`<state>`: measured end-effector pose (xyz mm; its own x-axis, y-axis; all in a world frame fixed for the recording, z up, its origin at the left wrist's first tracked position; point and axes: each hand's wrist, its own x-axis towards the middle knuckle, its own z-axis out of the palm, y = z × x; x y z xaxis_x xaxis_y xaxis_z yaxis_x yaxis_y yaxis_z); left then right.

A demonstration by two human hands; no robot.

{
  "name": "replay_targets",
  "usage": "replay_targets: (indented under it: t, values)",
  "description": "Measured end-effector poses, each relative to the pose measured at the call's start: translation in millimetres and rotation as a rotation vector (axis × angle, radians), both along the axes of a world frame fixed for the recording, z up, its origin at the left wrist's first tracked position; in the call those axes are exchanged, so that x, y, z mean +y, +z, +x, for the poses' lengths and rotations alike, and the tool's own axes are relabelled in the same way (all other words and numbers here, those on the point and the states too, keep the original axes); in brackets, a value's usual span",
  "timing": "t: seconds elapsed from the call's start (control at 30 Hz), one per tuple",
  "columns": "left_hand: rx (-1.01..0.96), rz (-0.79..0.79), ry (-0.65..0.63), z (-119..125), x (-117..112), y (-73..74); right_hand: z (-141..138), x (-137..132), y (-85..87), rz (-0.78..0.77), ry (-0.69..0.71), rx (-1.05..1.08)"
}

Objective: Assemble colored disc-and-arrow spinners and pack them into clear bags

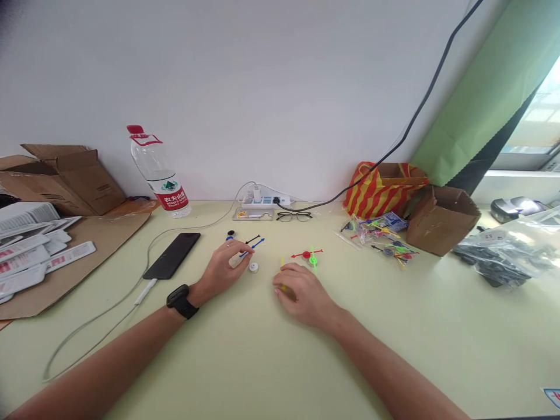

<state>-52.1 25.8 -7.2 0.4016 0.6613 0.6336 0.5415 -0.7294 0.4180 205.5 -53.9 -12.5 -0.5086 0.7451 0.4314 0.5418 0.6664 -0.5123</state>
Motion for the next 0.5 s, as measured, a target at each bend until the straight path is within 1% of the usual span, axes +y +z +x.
replay_targets:
  t: [0.07,0.17,0.23,0.33,0.5]
  values:
    - [0.002,-0.037,-0.025,-0.9,-0.8,-0.3,4.9,4.8,0.1,0.009,-0.104,-0.003]
    - [0.014,-0.134,-0.083,-0.8,-2.6,0.3,12.7,10.3,0.0,0.03,-0.278,-0.003]
    - [0.032,-0.205,-0.134,1.7,-5.2,1.1,15.7,11.5,0.6,0.045,-0.338,0.018]
    - [0.044,-0.263,-0.194,10.0,-13.0,2.3,13.0,8.2,2.4,0.017,-0.342,0.103]
    - [0.044,-0.294,-0.323,28.2,-33.0,5.2,-4.5,-3.6,2.7,-0.233,-0.295,0.289]
